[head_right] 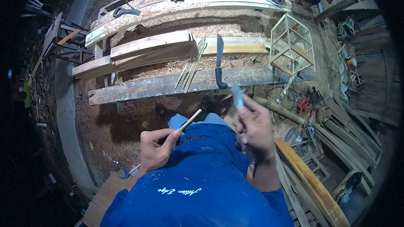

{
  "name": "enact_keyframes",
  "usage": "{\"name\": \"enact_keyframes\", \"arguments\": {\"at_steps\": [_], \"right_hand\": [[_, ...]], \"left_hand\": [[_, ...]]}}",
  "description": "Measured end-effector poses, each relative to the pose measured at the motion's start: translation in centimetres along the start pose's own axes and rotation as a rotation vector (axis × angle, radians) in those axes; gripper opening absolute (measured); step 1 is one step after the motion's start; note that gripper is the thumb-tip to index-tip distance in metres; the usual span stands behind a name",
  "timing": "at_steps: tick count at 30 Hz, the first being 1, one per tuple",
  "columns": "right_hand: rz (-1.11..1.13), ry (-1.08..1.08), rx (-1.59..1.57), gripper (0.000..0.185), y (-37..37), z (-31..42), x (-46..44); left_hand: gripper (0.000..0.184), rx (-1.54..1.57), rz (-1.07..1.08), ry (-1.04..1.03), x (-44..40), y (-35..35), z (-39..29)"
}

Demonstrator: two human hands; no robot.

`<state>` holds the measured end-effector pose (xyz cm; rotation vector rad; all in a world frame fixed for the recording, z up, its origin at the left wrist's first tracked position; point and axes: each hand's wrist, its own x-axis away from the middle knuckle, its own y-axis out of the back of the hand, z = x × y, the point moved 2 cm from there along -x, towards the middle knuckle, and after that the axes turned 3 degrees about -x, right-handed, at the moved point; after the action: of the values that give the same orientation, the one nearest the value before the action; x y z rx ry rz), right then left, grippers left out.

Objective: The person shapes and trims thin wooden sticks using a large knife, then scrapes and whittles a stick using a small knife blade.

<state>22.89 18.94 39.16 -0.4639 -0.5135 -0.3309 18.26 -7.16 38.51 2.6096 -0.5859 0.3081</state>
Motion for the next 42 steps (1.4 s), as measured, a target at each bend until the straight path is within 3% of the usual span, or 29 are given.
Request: {"name": "enact_keyframes", "arguments": {"at_steps": [2, 5, 10, 18, 20, 22, 26, 32, 38, 40, 42], "right_hand": [[0.113, -0.002, 0.058, 0.052, 1.0, 0.1, 0.1], [0.324, -0.212, 0.206, 0.055, -2.3, 0.0, 0.7], [0.589, -0.41, -0.009, 0.057, -4.9, -3.4, 0.2], [0.473, -0.362, 0.063, 0.052, -4.3, -3.5, 0.9], [0.118, 0.084, 0.232, 0.05, -1.9, -3.6, 0.1], [0.007, 0.013, 0.029, 0.051, 0.8, 0.4, 0.1], [0.217, -0.066, 0.216, 0.054, -0.6, 0.8, 0.8], [0.54, -0.296, 0.116, 0.061, -4.6, -2.6, 0.4], [0.54, -0.311, 0.066, 0.058, -5.1, -2.6, 0.8], [0.457, -0.323, 0.055, 0.055, -5.2, -2.4, 1.3], [0.275, -0.172, 0.25, 0.052, -3.4, -3.0, 1.0]], "left_hand": [[0.016, 0.006, -0.009, -0.001, -0.2, -0.2, 0.7], [0.017, 0.023, 0.032, -0.025, -1.1, -1.2, 0.4], [0.014, -0.021, 0.0, -0.077, -1.6, -1.1, 0.0], [0.014, 0.006, -0.051, -0.172, -1.0, -1.3, -0.7], [0.014, -0.014, -0.013, -0.095, -0.5, -1.0, 0.0], [0.014, 0.014, -0.02, -0.052, -0.1, -0.3, 0.2], [0.015, 0.06, -0.021, -0.013, -0.7, -1.0, 0.2], [0.014, 0.095, -0.031, -0.028, -1.5, -1.6, -0.3], [0.015, 0.127, -0.043, -0.058, -1.1, -1.6, 0.0], [0.015, 0.122, -0.038, -0.05, -0.9, -1.5, -0.3], [0.015, 0.118, 0.0, 0.024, -0.7, -1.3, -0.4]]}}
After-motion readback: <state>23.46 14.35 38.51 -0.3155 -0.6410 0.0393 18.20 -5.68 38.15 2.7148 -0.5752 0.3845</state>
